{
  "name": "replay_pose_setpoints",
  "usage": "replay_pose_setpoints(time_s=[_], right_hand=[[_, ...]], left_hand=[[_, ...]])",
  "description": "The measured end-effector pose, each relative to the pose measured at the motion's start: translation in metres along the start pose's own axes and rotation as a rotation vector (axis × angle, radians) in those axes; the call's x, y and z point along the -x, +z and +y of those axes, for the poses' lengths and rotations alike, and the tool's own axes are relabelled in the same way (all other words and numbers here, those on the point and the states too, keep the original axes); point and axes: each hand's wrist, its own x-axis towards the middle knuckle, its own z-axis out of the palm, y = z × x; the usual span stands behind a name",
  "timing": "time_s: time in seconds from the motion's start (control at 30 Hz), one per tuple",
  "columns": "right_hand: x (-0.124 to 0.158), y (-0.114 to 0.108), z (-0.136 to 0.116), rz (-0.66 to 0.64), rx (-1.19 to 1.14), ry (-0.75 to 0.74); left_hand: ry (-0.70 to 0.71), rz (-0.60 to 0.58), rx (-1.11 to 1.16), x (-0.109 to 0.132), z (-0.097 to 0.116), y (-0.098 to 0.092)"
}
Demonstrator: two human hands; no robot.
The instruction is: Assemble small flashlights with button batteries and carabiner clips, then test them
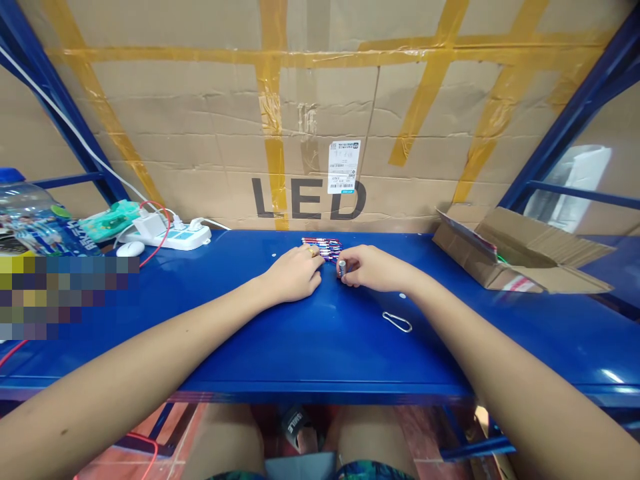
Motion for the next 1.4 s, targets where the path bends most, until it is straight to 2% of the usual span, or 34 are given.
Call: replay_pose_setpoints(time_s=[0.37,0.53,0.8,1.0,1.23,1.4], right_hand=[[0.001,-0.001,0.001,-0.011,0.031,-0.019],[0.000,-0.002,0.003,-0.022,-0.009,-0.017],[0.000,-0.003,0.007,-0.057,-0.134,-0.014],[0.000,-0.002,0.004,-0.024,-0.062,-0.058],[-0.001,-0.002,0.003,-0.017,0.009,-0.091],[-0.001,-0.002,0.004,-0.023,0.040,-0.120]], left_hand=[[-0.008,-0.001,0.060,-0.002,-0.002,0.004],[0.004,-0.012,0.173,0.001,-0.003,0.002],[0.108,-0.031,0.307,0.014,-0.001,-0.005],[0.066,0.018,0.201,0.009,-0.003,0.000],[-0.017,0.025,0.432,0.004,-0.001,0.001],[0.084,0.038,0.410,0.007,0.001,-0.004]])
